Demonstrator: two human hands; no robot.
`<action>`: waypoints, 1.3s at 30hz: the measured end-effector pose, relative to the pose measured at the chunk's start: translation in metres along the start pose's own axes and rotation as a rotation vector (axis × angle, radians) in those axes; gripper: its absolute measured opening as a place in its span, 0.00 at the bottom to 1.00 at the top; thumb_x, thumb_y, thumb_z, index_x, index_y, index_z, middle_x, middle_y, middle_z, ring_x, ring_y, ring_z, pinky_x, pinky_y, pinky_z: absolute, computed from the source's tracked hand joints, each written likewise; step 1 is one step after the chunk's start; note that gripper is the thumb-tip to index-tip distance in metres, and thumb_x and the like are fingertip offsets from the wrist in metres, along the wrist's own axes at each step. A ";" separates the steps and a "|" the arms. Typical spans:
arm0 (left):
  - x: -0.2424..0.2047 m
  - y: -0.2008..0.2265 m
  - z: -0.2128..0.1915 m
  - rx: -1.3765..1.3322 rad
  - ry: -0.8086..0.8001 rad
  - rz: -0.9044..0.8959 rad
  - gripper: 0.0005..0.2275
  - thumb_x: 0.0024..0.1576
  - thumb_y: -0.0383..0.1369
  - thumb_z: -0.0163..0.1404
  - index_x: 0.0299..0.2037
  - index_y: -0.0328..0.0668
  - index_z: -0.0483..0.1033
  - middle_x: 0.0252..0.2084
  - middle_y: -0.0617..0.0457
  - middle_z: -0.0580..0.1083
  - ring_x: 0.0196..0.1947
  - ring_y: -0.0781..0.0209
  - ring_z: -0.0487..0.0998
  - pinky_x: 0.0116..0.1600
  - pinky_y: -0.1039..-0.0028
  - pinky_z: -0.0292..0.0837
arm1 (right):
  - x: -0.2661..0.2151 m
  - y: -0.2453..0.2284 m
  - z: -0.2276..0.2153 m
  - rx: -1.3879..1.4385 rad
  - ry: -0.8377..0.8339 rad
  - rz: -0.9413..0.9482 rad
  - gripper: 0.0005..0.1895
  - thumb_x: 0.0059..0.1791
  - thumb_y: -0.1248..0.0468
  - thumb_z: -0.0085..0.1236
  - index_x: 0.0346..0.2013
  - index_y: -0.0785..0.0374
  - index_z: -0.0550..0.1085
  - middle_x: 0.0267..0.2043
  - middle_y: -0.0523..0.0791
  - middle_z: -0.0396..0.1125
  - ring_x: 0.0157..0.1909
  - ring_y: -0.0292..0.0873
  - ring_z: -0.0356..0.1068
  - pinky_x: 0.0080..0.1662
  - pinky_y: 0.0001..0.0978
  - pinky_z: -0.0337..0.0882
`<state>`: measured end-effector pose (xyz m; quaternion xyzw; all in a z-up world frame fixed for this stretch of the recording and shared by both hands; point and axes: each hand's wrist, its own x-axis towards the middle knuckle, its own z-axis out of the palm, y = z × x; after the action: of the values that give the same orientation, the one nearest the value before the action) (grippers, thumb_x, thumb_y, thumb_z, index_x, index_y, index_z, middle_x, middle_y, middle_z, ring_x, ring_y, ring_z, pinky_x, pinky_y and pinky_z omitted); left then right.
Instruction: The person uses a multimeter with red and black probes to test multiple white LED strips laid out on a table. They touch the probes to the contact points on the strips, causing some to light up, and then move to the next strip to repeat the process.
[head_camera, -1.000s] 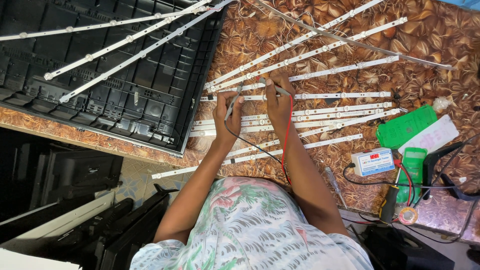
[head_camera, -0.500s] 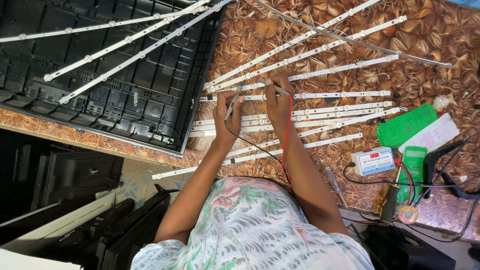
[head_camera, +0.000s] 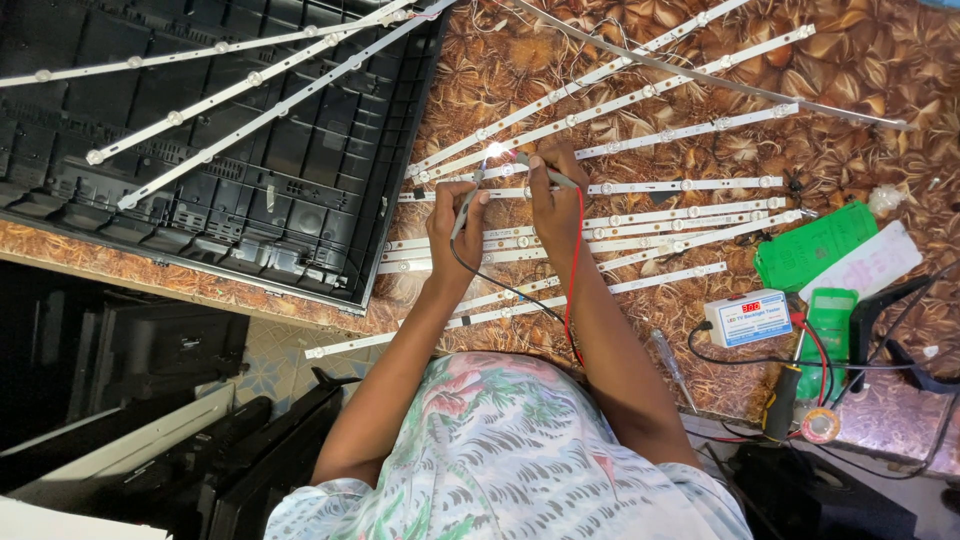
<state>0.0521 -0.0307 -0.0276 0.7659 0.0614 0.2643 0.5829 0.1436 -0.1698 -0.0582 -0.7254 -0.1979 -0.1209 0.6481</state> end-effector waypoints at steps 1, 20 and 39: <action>-0.001 -0.004 0.000 -0.002 -0.012 0.000 0.05 0.70 0.33 0.45 0.46 0.41 0.69 0.20 0.49 0.68 0.19 0.55 0.73 0.32 0.67 0.70 | 0.000 -0.001 0.002 -0.004 0.011 0.005 0.09 0.59 0.65 0.45 0.36 0.61 0.71 0.23 0.46 0.63 0.23 0.38 0.61 0.32 0.34 0.62; -0.002 -0.016 0.006 0.025 0.038 0.023 0.10 0.67 0.34 0.50 0.45 0.31 0.72 0.18 0.50 0.71 0.17 0.58 0.75 0.30 0.72 0.69 | 0.002 -0.013 0.006 -0.026 -0.029 0.025 0.08 0.57 0.65 0.47 0.35 0.59 0.72 0.19 0.47 0.60 0.19 0.44 0.62 0.27 0.36 0.64; -0.002 -0.022 0.003 0.027 0.023 0.056 0.10 0.67 0.32 0.49 0.45 0.28 0.71 0.18 0.48 0.70 0.16 0.58 0.75 0.28 0.72 0.68 | 0.001 -0.015 0.006 -0.082 -0.071 0.029 0.09 0.60 0.62 0.43 0.36 0.55 0.69 0.18 0.45 0.58 0.18 0.43 0.61 0.27 0.36 0.64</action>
<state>0.0564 -0.0273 -0.0488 0.7721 0.0503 0.2884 0.5640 0.1377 -0.1627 -0.0451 -0.7580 -0.2050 -0.0937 0.6121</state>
